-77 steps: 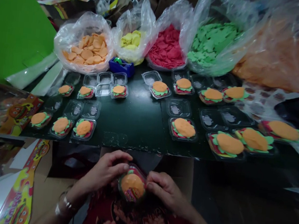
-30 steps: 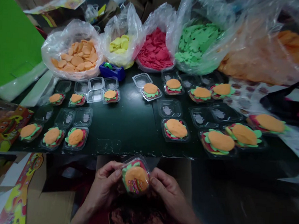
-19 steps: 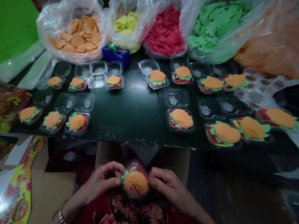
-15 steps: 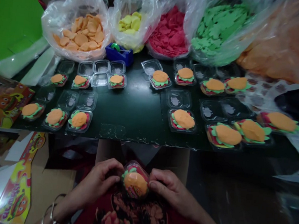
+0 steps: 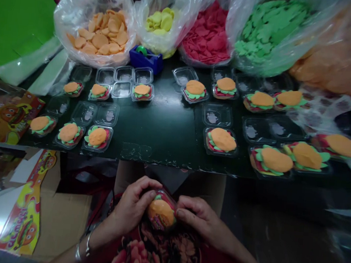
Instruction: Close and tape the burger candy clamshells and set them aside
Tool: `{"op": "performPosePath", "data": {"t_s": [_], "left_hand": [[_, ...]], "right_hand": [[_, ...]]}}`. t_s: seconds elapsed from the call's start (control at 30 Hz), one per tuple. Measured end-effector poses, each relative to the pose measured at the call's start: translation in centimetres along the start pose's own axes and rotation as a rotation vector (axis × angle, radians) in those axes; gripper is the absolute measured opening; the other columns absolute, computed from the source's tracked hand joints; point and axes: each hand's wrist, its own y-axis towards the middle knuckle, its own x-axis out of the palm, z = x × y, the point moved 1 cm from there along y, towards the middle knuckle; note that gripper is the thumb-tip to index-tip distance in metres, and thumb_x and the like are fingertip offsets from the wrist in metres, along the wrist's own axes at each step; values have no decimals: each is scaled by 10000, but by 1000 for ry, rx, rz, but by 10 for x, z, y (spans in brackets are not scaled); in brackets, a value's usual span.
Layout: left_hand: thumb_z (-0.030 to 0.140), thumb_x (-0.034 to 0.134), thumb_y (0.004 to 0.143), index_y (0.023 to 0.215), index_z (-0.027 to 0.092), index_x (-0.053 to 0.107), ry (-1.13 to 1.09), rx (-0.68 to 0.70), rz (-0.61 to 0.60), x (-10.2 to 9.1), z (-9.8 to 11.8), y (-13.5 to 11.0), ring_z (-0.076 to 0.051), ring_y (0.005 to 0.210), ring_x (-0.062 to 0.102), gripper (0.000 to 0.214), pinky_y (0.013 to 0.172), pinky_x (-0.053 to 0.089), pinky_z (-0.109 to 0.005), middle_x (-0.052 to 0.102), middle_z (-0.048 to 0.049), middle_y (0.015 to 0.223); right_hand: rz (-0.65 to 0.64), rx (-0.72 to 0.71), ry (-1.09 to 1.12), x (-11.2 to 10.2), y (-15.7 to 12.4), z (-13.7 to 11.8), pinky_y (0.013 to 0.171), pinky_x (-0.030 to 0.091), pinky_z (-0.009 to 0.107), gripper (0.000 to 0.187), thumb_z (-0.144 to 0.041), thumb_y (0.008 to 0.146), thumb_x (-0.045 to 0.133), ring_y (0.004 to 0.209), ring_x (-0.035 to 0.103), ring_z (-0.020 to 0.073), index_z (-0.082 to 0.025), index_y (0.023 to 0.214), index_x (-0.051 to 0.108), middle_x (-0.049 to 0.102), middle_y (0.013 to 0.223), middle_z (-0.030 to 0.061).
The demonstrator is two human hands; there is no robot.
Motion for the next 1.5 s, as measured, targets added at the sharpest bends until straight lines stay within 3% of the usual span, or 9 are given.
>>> {"op": "performPosePath", "data": {"t_s": [0.2, 0.33, 0.43, 0.53, 0.63, 1.0, 1.23, 1.33, 1.5], "left_hand": [[357, 577, 839, 901, 171, 705, -210, -132, -134, -1, -4, -4, -157, 814, 564, 234, 720, 418, -225, 631, -40, 874], [351, 659, 779, 823, 149, 691, -360, -183, -60, -4, -5, -4, -124, 714, 555, 209, 668, 429, -212, 644, -22, 788], [349, 733, 696, 768, 142, 656, -543, -232, 64, -9, 1, 13, -112, 613, 553, 233, 597, 447, -220, 643, -3, 701], [315, 792, 606, 728, 135, 639, -692, -126, 259, -20, 17, 44, -105, 572, 561, 265, 577, 462, -222, 638, 12, 649], [273, 818, 555, 715, 130, 643, -796, 62, 411, -33, 36, 75, -104, 609, 588, 276, 627, 480, -222, 659, 9, 669], [254, 830, 540, 734, 137, 635, -996, 150, 537, -32, 49, 112, -121, 656, 629, 299, 675, 502, -241, 691, -5, 719], [256, 832, 526, 729, 153, 624, -1029, 149, 604, -25, 47, 117, -125, 627, 633, 309, 628, 504, -236, 693, -2, 697], [292, 808, 569, 755, 153, 626, -968, 149, 546, -31, 41, 118, -133, 680, 638, 295, 662, 504, -246, 692, -10, 757], [252, 685, 691, 987, 165, 638, -319, 139, 402, -54, 29, 123, -159, 735, 617, 312, 708, 496, -299, 659, -25, 822]], "right_hand": [[-33, -8, -2, -2, -3, 0, 497, 241, 235, 437, -538, 858, 467, 554, 298, 103, -192, 600, 399, 334, 580, -45], [-17, -2, 55, 1, 5, -1, 491, 243, 229, 438, -549, 830, 502, 546, 295, 99, -190, 597, 410, 342, 571, -48], [136, 37, 137, -1, 27, -12, 463, 232, 221, 406, -525, 832, 513, 509, 287, 89, -196, 615, 412, 346, 549, -61], [406, -118, 111, -9, 58, -33, 492, 277, 218, 375, -474, 849, 506, 533, 326, 93, -197, 615, 410, 374, 566, -58], [504, -295, 35, -13, 82, -50, 531, 311, 220, 332, -447, 856, 504, 575, 353, 101, -197, 650, 432, 384, 608, -52], [746, -401, -21, -8, 114, -47, 499, 283, 224, 368, -466, 928, 380, 536, 317, 94, -217, 660, 345, 329, 592, -67], [725, -455, -9, -12, 124, -47, 469, 248, 220, 386, -444, 929, 386, 505, 267, 81, -223, 627, 290, 261, 575, -78], [648, -441, 90, -19, 125, -45, 449, 243, 213, 385, -460, 924, 385, 489, 249, 79, -230, 633, 280, 243, 571, -84], [623, -350, -98, -36, 117, -45, 476, 250, 222, 393, -450, 916, 397, 503, 273, 89, -225, 614, 285, 260, 558, -77]]}}
